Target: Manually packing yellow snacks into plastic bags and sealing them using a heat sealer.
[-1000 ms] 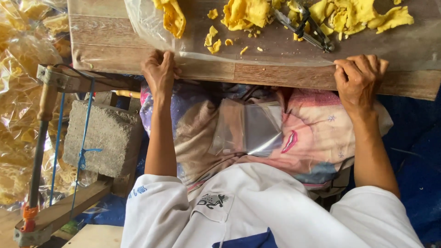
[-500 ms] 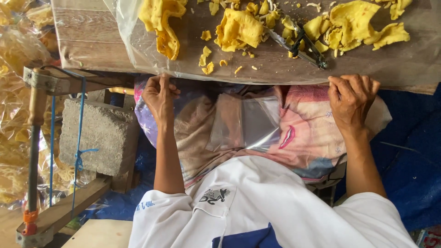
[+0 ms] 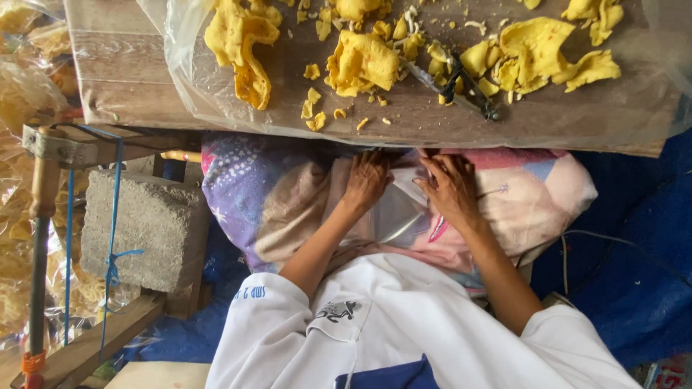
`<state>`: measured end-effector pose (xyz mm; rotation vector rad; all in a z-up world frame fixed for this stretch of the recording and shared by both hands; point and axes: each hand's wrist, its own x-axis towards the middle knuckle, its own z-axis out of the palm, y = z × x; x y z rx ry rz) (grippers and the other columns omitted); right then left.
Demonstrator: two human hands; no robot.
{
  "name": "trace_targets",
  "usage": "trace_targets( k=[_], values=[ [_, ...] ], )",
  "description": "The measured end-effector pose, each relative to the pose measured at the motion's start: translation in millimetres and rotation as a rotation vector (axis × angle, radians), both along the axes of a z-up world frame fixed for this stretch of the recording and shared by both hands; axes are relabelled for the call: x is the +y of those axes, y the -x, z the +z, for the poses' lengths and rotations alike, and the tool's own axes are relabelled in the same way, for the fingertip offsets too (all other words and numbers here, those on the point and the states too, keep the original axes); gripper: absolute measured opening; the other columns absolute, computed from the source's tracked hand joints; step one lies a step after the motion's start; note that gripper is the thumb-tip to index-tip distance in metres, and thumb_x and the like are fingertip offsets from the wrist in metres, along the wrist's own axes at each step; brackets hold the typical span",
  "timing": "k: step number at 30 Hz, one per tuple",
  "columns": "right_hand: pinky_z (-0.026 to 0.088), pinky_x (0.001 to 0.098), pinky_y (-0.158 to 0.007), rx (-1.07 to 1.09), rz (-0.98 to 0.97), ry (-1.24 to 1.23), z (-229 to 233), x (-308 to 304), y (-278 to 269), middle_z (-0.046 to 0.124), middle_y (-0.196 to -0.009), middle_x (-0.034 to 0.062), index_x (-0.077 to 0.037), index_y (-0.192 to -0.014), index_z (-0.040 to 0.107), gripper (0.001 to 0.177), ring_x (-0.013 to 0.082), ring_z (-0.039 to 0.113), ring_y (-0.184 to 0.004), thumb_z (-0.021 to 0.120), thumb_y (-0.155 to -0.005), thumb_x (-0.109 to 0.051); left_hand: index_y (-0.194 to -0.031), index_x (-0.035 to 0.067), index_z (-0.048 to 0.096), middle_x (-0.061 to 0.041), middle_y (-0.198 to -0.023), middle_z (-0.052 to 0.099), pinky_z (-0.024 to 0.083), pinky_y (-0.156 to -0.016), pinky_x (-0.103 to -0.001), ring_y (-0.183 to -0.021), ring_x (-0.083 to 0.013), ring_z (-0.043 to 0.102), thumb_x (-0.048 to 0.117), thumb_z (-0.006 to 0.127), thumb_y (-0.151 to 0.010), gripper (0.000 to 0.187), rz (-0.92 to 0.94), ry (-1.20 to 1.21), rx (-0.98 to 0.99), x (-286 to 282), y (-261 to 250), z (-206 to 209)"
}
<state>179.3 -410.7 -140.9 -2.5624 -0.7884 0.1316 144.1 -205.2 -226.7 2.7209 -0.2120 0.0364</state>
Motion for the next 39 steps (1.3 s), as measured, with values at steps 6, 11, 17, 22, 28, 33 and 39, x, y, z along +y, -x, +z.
trace_targets(
  k=[6, 11, 17, 22, 28, 33, 39],
  values=[
    [0.047, 0.0454, -0.088, 0.201, -0.075, -0.226, -36.4, -6.3, -7.7, 0.066, -0.112, 0.0095, -0.015, -0.119, 0.068, 0.030, 0.0328, 0.066, -0.105, 0.074, -0.092, -0.025, -0.105, 0.017, 0.076, -0.010, -0.093, 0.067, 0.048, -0.078, -0.043, -0.090, -0.0325, 0.064, 0.023, 0.056, -0.101, 0.021, -0.116, 0.181, -0.112, 15.4, -11.1, 27.7],
    [0.056, 0.0343, -0.081, 0.168, -0.074, -0.357, -30.8, -6.5, -10.7, 0.068, -0.098, 0.0017, -0.018, -0.100, 0.077, 0.007, 0.0236, 0.072, -0.093, 0.074, -0.094, -0.017, -0.095, 0.015, 0.078, -0.008, -0.100, 0.067, 0.050, -0.079, -0.038, -0.092, -0.0281, 0.066, 0.021, 0.067, -0.095, 0.013, -0.055, 0.271, -0.110, 20.6, -0.3, 72.4],
    [0.054, 0.0434, -0.082, 0.290, -0.117, -0.449, 9.6, -7.3, -7.7, 0.070, -0.089, 0.0136, -0.008, -0.101, 0.075, 0.015, 0.0329, 0.071, -0.089, 0.076, -0.091, -0.019, -0.098, 0.017, 0.059, -0.006, -0.083, 0.059, 0.052, -0.065, -0.040, -0.074, -0.0298, 0.068, 0.016, 0.063, -0.098, 0.004, -0.002, 0.343, -0.051, 33.3, 7.4, 91.2],
    [0.047, 0.0371, -0.082, 0.074, 0.054, -0.414, -34.6, -26.2, -8.7, 0.070, -0.083, 0.0016, -0.016, -0.089, 0.075, 0.012, 0.0242, 0.068, -0.083, 0.071, -0.095, -0.025, -0.125, 0.001, 0.063, -0.026, -0.124, 0.070, 0.050, -0.096, -0.061, -0.117, -0.0471, 0.066, 0.027, 0.070, -0.092, 0.042, -0.079, 0.818, 0.425, 48.4, 4.3, 160.2],
    [0.046, 0.0403, -0.086, -0.144, 0.091, -0.404, 67.2, 15.3, -10.7, 0.069, -0.100, 0.0033, -0.016, -0.107, 0.072, 0.021, 0.0260, 0.067, -0.094, 0.073, -0.092, -0.031, -0.084, 0.008, 0.072, -0.011, -0.077, 0.073, 0.055, -0.075, -0.043, -0.083, -0.0346, 0.071, 0.029, 0.083, -0.084, 0.024, 0.086, 0.757, 0.120, 28.8, -11.9, 148.3],
    [0.048, 0.0378, -0.082, -0.265, -0.045, -0.355, 42.4, -8.0, -24.7, 0.069, -0.083, 0.0011, -0.014, -0.092, 0.073, 0.010, 0.0238, 0.068, -0.080, 0.072, -0.098, -0.023, -0.099, 0.000, 0.069, -0.020, -0.086, 0.069, 0.053, -0.074, -0.048, -0.087, -0.0387, 0.068, 0.024, 0.079, -0.085, 0.030, 0.083, 0.789, 0.274, 43.8, -3.3, 154.4],
    [0.052, 0.0323, -0.078, -0.133, -0.290, -0.553, 105.9, 11.5, -16.4, 0.066, -0.069, 0.0042, -0.009, -0.094, 0.074, 0.012, 0.0208, 0.068, -0.071, 0.072, -0.104, -0.013, -0.103, 0.005, 0.081, -0.006, -0.083, 0.077, 0.055, -0.074, -0.025, -0.081, -0.0085, 0.062, 0.019, 0.080, -0.091, 0.018, 0.387, 1.409, 0.379, 61.0, 22.4, 122.9]
  ],
)
